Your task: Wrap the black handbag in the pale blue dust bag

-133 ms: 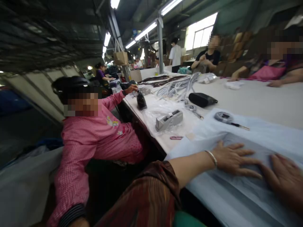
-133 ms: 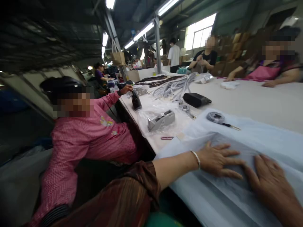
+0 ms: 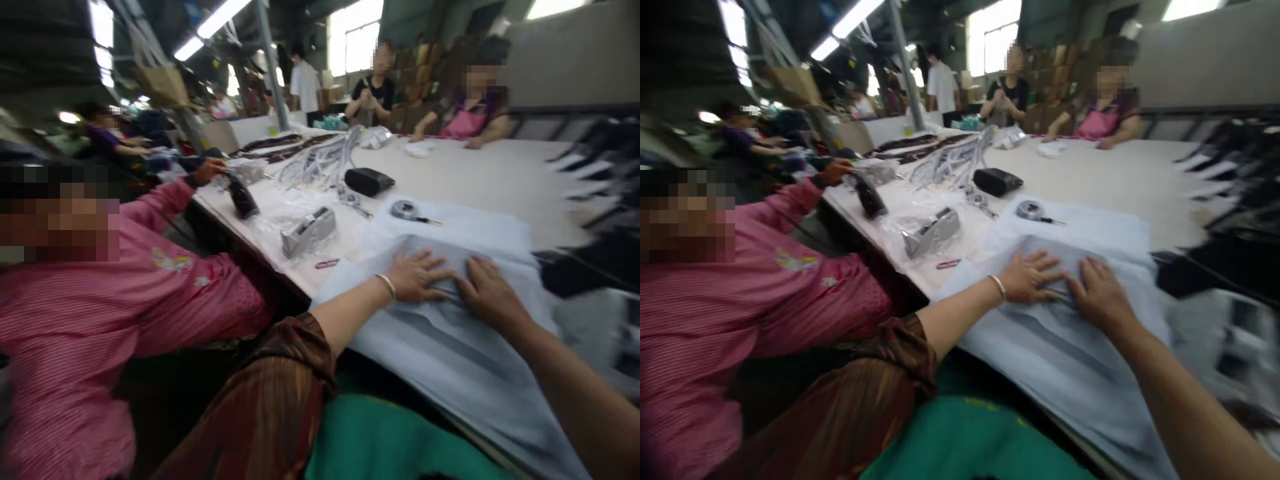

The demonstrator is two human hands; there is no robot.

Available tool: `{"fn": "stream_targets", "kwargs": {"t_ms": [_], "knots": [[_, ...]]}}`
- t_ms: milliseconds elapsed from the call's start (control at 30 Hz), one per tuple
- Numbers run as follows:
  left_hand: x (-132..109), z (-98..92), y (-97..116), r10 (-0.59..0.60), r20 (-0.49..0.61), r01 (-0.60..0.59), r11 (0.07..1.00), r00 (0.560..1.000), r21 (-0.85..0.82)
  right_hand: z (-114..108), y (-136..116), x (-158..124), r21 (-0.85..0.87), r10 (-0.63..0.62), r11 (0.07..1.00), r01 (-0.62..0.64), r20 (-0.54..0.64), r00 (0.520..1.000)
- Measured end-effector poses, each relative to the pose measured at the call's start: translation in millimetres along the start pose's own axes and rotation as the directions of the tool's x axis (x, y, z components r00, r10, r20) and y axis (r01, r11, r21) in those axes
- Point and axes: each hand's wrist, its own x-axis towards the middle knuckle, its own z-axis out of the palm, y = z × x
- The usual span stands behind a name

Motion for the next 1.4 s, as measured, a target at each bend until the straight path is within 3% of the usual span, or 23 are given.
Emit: {"fn": "stream_targets", "kwargs": {"t_ms": [67, 167, 233, 333, 400, 500, 833, 967, 1067, 1200, 1400], "knots": [[3.4, 2.7, -3.5, -0.009, -0.025, 0.008, 0.999, 1.0, -0.034, -15.8, -16.3, -7.6, -0.066, 0.074, 0.995, -0.075, -0.019, 0.997], [10.2, 9.8, -8.8, 0.009, -0.073, -0.014, 0.997, 0.997, -0.077, -39.5, -56.5, -26.7, -0.039, 0.06, 0.997, -0.062, -0.063, 0.996], [11.9, 12.3, -9.7, 0.018, -0.086, -0.026, 0.995, 0.996, -0.094, -49.6, -87.4, -46.2, 0.067, -0.007, 0.998, 0.007, 0.007, 1.0], [12.0, 12.2, -8.5, 0.014, -0.082, -0.022, 0.994, 0.997, -0.103, -50.6, -119.3, -80.6, 0.209, -0.124, 0.975, 0.078, 0.218, 0.968], [12.4, 11.6, -7.7, 0.009, -0.076, -0.016, 0.995, 0.997, -0.103, -44.1, -126.7, -99.1, 0.215, -0.161, 0.972, 0.092, 0.334, 0.929], [13.3, 11.6, -7.2, 0.005, -0.073, -0.012, 0.995, 0.997, -0.101, -33.9, -126.9, -111.1, 0.164, -0.173, 0.98, 0.114, 0.408, 0.896], [12.1, 11.7, -5.2, -0.011, -0.068, 0.005, 0.995, 0.998, -0.1, -31.3, -149.8, -99.9, 0.03, -0.197, 0.976, 0.216, 0.548, 0.813], [11.8, 12.2, -5.7, -0.012, -0.077, 0.003, 0.994, 0.997, -0.11, -27.9, -153.2, -95.0, 0.072, -0.147, 0.989, 0.129, 0.547, 0.824], [11.6, 12.1, -6.2, -0.012, -0.079, 0.003, 0.993, 0.997, -0.122, -27.4, -151.8, -89.1, 0.127, -0.054, 0.992, -0.022, 0.57, 0.82], [11.0, 11.6, -6.2, -0.015, -0.065, 0.006, 0.991, 0.998, -0.133, -28.9, -149.1, -79.7, 0.2, 0.064, 0.946, -0.254, 0.655, 0.753], [10.7, 11.3, -5.1, -0.023, -0.069, 0.013, 0.99, 0.997, -0.138, -31.4, -149.6, -67.4, 0.165, 0.139, 0.921, -0.353, 0.707, 0.693]]}}
